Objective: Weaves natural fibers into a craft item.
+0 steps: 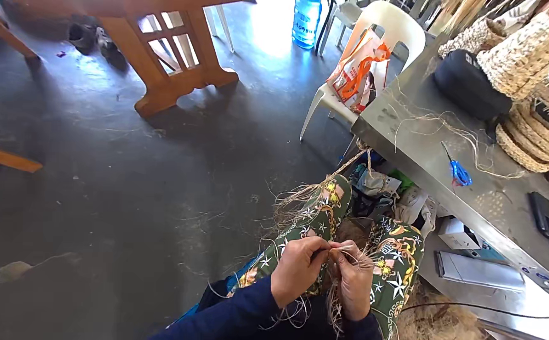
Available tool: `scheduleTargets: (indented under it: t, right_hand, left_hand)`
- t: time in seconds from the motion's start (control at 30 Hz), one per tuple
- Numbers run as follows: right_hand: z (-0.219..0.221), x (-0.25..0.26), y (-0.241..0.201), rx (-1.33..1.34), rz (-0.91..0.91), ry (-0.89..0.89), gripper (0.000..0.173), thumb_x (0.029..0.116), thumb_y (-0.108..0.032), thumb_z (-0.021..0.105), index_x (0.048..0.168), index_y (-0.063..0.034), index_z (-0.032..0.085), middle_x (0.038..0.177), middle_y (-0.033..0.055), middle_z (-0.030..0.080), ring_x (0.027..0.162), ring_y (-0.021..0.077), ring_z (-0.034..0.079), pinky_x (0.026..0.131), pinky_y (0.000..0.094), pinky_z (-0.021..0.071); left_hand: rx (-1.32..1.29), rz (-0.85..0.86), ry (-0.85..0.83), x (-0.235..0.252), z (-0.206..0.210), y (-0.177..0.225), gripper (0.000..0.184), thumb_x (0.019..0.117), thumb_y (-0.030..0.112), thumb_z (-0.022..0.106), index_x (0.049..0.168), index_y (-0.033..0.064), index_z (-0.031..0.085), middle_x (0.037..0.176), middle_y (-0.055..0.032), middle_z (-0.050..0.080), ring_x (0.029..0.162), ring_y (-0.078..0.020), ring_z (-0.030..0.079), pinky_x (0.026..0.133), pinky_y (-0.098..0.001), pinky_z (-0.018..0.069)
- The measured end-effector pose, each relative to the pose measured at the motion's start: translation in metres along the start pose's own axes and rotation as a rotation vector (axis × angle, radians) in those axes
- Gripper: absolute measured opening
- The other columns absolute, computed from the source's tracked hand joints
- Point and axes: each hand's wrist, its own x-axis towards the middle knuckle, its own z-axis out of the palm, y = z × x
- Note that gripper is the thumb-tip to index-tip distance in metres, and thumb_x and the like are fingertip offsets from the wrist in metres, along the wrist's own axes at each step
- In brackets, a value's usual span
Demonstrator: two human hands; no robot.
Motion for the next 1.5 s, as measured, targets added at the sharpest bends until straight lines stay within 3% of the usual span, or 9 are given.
scheduleTargets:
  t: [0.1, 0.2, 0.37, 0.53, 0.7, 0.83, 1.03, 1.27, 1.5]
  right_hand:
    - [-0.002, 0.006, 0.003, -0.034, -0.047, 0.006, 0.013, 0.0868, 0.007, 0.072, 0.089, -0.0040, 0.079, 0.090, 0.0020, 0.077, 0.075, 0.0017, 0.069, 0.067, 0.0158, 0.0573]
    - [-0.012, 0.026, -0.001, -0.080, 0.001, -0.028, 0.013, 0.0882, 0.006, 0.069, 0.089, -0.0040, 0.078, 0.091, 0.0004, 0.074, 0.059, -0.0028, 0.058, 0.053, 0.0129, 0.0497]
    - [-0.021, 0.080, -0.004, -0.129, 0.158, -0.115, 0.012, 0.0925, 0.005, 0.066, 0.092, -0.0010, 0.077, 0.091, 0.0028, 0.075, 0.049, -0.0034, 0.046, 0.043, 0.0141, 0.0385]
    - [-0.007, 0.130, 0.010, -0.197, 0.189, -0.144, 0.009, 0.0890, 0.010, 0.069, 0.087, 0.0045, 0.076, 0.094, 0.0095, 0.077, 0.088, 0.0076, 0.072, 0.082, 0.0228, 0.0587]
    - [0.006, 0.153, 0.012, -0.264, 0.270, -0.169, 0.007, 0.0876, 0.009, 0.073, 0.085, 0.0032, 0.076, 0.083, 0.0059, 0.075, 0.076, 0.0036, 0.068, 0.073, 0.0198, 0.0571]
    - [0.009, 0.166, 0.013, -0.278, 0.325, -0.231, 0.005, 0.0880, 0.008, 0.073, 0.085, 0.0040, 0.075, 0.081, 0.0060, 0.075, 0.073, 0.0048, 0.068, 0.071, 0.0211, 0.0576]
    - [0.014, 0.171, 0.021, -0.207, 0.381, -0.310, 0.008, 0.0891, 0.009, 0.071, 0.084, 0.0028, 0.072, 0.073, 0.0022, 0.070, 0.059, 0.0017, 0.059, 0.056, 0.0182, 0.0511]
    - [0.008, 0.163, 0.024, -0.141, 0.399, -0.407, 0.006, 0.0909, 0.010, 0.067, 0.092, 0.0044, 0.070, 0.083, 0.0073, 0.074, 0.076, 0.0077, 0.070, 0.073, 0.0242, 0.0584]
    - [-0.002, 0.161, 0.025, -0.108, 0.415, -0.431, 0.010, 0.0945, 0.008, 0.062, 0.089, 0.0018, 0.068, 0.076, 0.0054, 0.073, 0.053, 0.0002, 0.055, 0.047, 0.0164, 0.0412]
  left_hand:
    - [0.145, 0.054, -0.012, 0.003, -0.004, 0.000, 0.014, 0.0926, 0.007, 0.065, 0.095, 0.0027, 0.077, 0.088, -0.0082, 0.075, 0.081, -0.0105, 0.072, 0.078, -0.0243, 0.0588]
    - [0.351, 0.049, -0.049, 0.020, -0.032, 0.015, 0.015, 0.0928, 0.014, 0.070, 0.103, 0.0077, 0.078, 0.108, -0.0101, 0.075, 0.101, -0.0271, 0.072, 0.086, -0.0473, 0.0597]
    - [0.521, 0.070, 0.066, 0.088, -0.079, 0.006, 0.016, 0.0963, 0.015, 0.066, 0.103, 0.0061, 0.077, 0.107, -0.0108, 0.074, 0.100, -0.0303, 0.070, 0.085, -0.0516, 0.0573]
    - [0.531, -0.231, -0.270, 0.148, -0.071, -0.021, 0.026, 0.0960, 0.024, 0.072, 0.112, 0.0041, 0.075, 0.106, -0.0172, 0.072, 0.100, -0.0370, 0.069, 0.085, -0.0621, 0.0540]
    - [0.615, -0.414, -0.419, 0.161, -0.046, -0.039, 0.028, 0.0923, 0.029, 0.071, 0.111, 0.0085, 0.074, 0.099, -0.0137, 0.074, 0.095, -0.0351, 0.070, 0.079, -0.0632, 0.0528]
    - [0.576, -0.428, -0.359, 0.160, -0.041, -0.038, 0.015, 0.0961, 0.018, 0.066, 0.101, 0.0059, 0.074, 0.090, -0.0135, 0.071, 0.088, -0.0334, 0.069, 0.076, -0.0592, 0.0530]
    - [0.467, -0.467, -0.357, 0.161, -0.044, -0.031, 0.016, 0.0962, 0.006, 0.063, 0.107, 0.0028, 0.075, 0.087, -0.0134, 0.072, 0.082, -0.0279, 0.069, 0.078, -0.0514, 0.0548]
    - [0.335, -0.440, -0.392, 0.163, -0.048, -0.034, 0.014, 0.0946, 0.005, 0.070, 0.107, 0.0042, 0.075, 0.084, -0.0080, 0.075, 0.076, -0.0187, 0.070, 0.078, -0.0449, 0.0573]
    - [0.298, -0.403, -0.393, 0.167, -0.051, -0.045, 0.012, 0.0945, 0.005, 0.072, 0.105, 0.0036, 0.076, 0.087, -0.0076, 0.076, 0.079, -0.0172, 0.072, 0.080, -0.0418, 0.0577]
